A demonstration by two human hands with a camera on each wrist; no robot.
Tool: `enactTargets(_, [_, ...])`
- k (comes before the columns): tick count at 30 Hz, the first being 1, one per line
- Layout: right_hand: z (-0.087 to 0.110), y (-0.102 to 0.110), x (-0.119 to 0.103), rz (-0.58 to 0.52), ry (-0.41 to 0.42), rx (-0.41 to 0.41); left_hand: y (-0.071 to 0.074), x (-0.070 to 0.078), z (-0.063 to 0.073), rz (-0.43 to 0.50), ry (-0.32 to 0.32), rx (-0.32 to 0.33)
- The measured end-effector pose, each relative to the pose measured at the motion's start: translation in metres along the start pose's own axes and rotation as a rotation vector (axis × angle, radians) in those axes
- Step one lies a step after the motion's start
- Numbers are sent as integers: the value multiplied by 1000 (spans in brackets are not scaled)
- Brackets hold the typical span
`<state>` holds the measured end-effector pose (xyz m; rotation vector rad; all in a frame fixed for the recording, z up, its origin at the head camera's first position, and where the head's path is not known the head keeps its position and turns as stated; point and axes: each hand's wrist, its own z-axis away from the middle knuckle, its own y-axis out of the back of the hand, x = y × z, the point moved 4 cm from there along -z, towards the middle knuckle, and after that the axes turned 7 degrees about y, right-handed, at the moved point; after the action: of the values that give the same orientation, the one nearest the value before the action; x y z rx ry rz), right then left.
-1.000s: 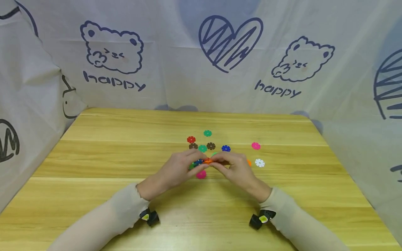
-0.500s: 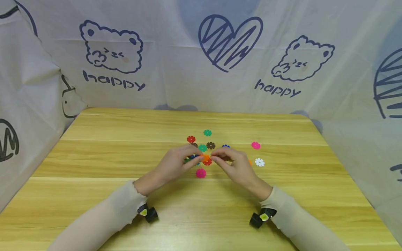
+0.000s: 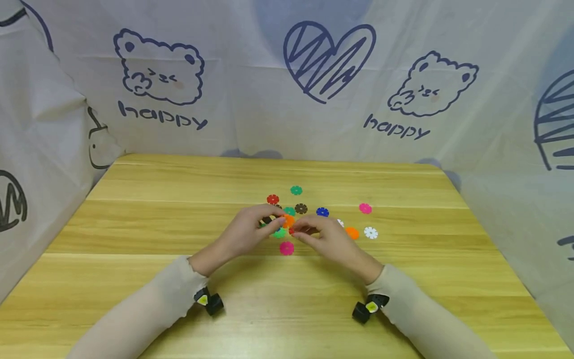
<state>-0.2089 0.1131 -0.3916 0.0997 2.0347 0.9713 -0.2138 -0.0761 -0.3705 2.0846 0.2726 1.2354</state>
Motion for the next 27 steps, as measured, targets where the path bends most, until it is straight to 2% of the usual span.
enactTargets(7, [-8,-12,5,110,-17,-135,3,-2,0,62,56,-13])
enactTargets(13, [-12,-20,8,201,-63,-213,5,-4,0,139,98,-36])
enactTargets(16, [-11,-23,8,239,-51,-250,5,-5,0,169,120,-53])
enactTargets(23, [-10,-25,8,262,-14,-287,4,-13,-1,266,232,-134])
enactTargets(27, [-9,-25,8,265,-7,-292,5,-16,-2,289,274,-149])
